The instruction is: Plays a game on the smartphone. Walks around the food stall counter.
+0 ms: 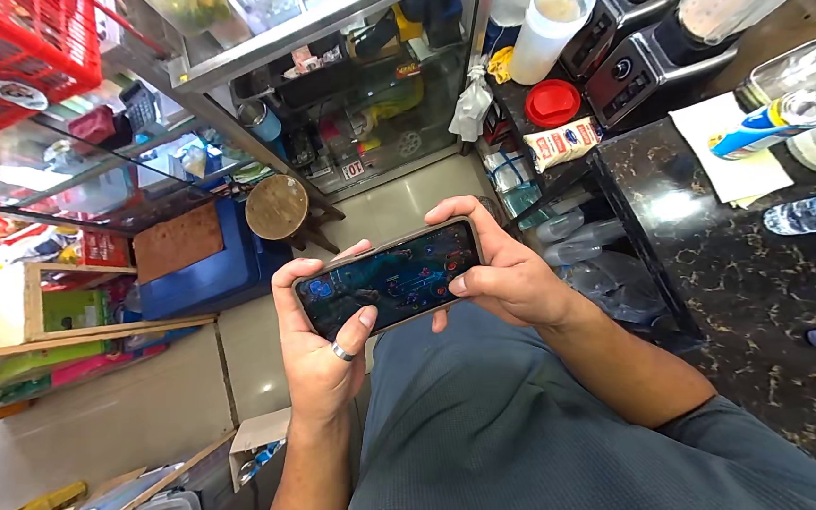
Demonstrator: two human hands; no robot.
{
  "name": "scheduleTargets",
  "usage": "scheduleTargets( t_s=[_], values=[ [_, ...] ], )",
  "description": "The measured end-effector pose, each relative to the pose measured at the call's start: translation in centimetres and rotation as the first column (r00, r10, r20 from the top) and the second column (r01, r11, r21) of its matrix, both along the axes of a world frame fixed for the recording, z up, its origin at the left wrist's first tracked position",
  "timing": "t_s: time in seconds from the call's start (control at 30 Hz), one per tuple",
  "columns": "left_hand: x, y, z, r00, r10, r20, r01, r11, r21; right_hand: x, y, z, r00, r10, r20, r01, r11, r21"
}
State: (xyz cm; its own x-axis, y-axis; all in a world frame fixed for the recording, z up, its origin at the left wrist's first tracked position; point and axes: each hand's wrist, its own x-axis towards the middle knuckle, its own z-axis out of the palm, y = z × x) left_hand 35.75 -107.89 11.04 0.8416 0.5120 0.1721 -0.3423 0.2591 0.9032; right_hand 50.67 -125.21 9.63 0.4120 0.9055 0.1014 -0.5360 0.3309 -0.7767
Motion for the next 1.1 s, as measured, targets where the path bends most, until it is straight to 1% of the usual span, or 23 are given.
scheduleTargets(
  t_s=[0.23, 0.37, 0.5, 0.6, 0.73, 1.1],
  values=[
    [-0.1, 0.2, 0.0, 1.0, -0.023, 0.005, 0.023, 1.0, 0.0, -0.1, 0.0, 0.0, 1.0, 0.004, -0.004, -0.004, 1.0, 0.015],
    [-0.5, 1.2, 0.0, 0.984, -0.165, 0.06, 0.17, 0.981, -0.091, 0.3, -0.1, -0.3, 0.996, 0.072, -0.043, -0.068, 0.993, 0.093],
    [-0.3, 1.2, 0.1, 0.984, -0.157, 0.079, 0.167, 0.975, -0.148, 0.4, -0.1, -0.3, 0.996, 0.086, -0.024, -0.083, 0.991, 0.101],
    [-0.3, 1.4, 0.0, 0.978, -0.181, 0.105, 0.197, 0.964, -0.176, 0.4, -0.2, -0.2, 0.996, 0.084, -0.038, -0.08, 0.992, 0.098],
    [-0.5, 1.8, -0.1, 0.964, -0.235, 0.127, 0.253, 0.955, -0.152, 0.4, -0.2, -0.1, 0.996, 0.084, -0.035, -0.081, 0.992, 0.1],
    [-0.6, 2.1, -0.2, 0.955, -0.264, 0.134, 0.28, 0.952, -0.126, 0.7, 0.1, -0.2, 0.996, 0.083, -0.018, -0.081, 0.993, 0.087]
  ],
)
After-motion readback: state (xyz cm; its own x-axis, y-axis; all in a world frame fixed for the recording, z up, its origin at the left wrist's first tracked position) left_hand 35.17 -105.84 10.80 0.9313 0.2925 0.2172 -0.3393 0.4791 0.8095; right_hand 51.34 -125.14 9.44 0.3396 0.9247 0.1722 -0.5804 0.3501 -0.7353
